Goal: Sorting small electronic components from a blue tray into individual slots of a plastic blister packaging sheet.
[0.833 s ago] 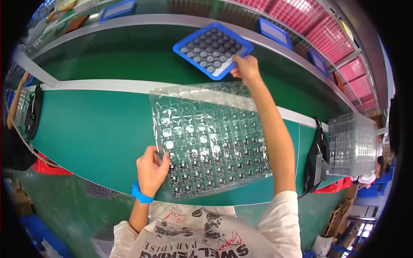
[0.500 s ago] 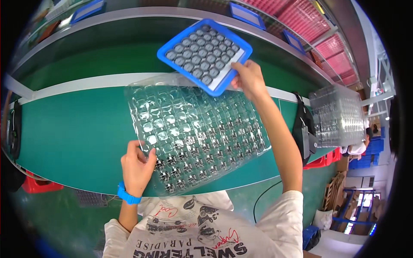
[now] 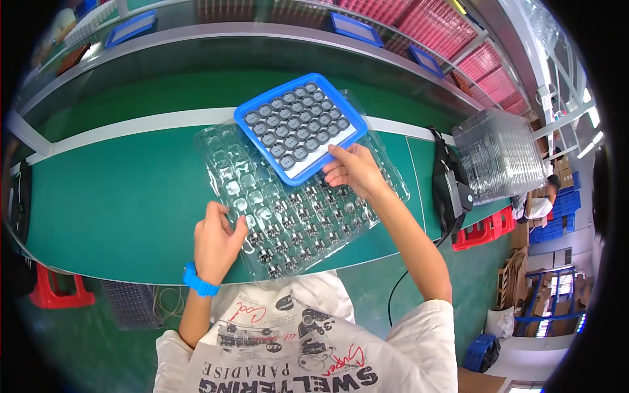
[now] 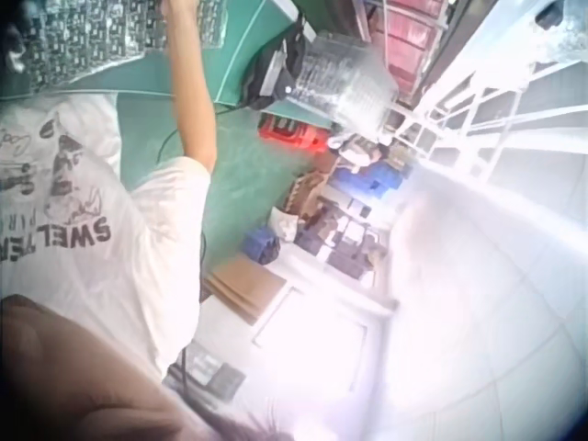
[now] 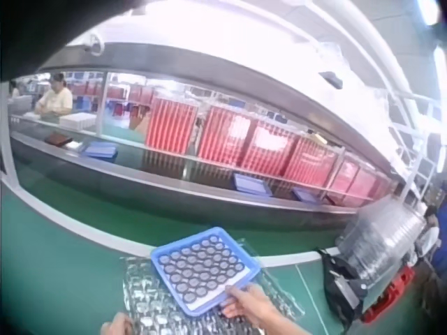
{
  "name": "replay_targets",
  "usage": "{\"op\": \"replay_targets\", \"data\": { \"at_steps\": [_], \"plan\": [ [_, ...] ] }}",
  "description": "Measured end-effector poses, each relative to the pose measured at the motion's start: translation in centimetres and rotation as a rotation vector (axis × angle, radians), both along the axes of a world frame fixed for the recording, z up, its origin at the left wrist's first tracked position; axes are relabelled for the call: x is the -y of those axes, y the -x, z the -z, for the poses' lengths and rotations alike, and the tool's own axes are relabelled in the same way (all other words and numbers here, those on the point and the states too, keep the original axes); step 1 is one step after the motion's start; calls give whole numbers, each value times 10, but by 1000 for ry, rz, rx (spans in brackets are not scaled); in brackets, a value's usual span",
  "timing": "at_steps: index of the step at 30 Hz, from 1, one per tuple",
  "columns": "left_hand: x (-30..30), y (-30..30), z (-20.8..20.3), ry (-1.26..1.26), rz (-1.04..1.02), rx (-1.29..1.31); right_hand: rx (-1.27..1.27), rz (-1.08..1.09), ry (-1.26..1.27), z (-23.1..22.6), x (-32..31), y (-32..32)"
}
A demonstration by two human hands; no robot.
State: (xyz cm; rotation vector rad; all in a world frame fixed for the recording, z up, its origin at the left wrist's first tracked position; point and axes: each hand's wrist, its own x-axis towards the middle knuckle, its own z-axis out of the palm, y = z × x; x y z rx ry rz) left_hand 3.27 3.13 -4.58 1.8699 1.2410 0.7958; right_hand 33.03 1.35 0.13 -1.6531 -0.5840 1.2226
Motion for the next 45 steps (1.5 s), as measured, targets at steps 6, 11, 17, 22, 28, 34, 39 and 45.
{"op": "replay_targets", "data": {
  "at_steps": [6,11,17,22,28,34,39,45],
  "plan": [
    [-51,19,-10,-101,92,-49,-265,-82,-22,-8,13,12],
    [-79,45,5,-156,139,-11,167,-374,-104,-50,59,10],
    [-70,41,7,-70,90,-30,739,-161,-230,-12,44,-68],
    [-53,41,-3,13,16,-54,563,-157,-193,10,18,-51],
    [-33,33,-29,-318,-65,-235,493,-169,-118,12,38,-16],
    [-28,11,-35,-321,413,-347,785,-315,-152,-7,56,-37],
    [-28,-2,-25,-297,459,-402,975,-571,-57,-19,86,-35],
    [-31,-8,-19,-334,496,-411,1212,-680,-140,1,74,-12]
  ]
}}
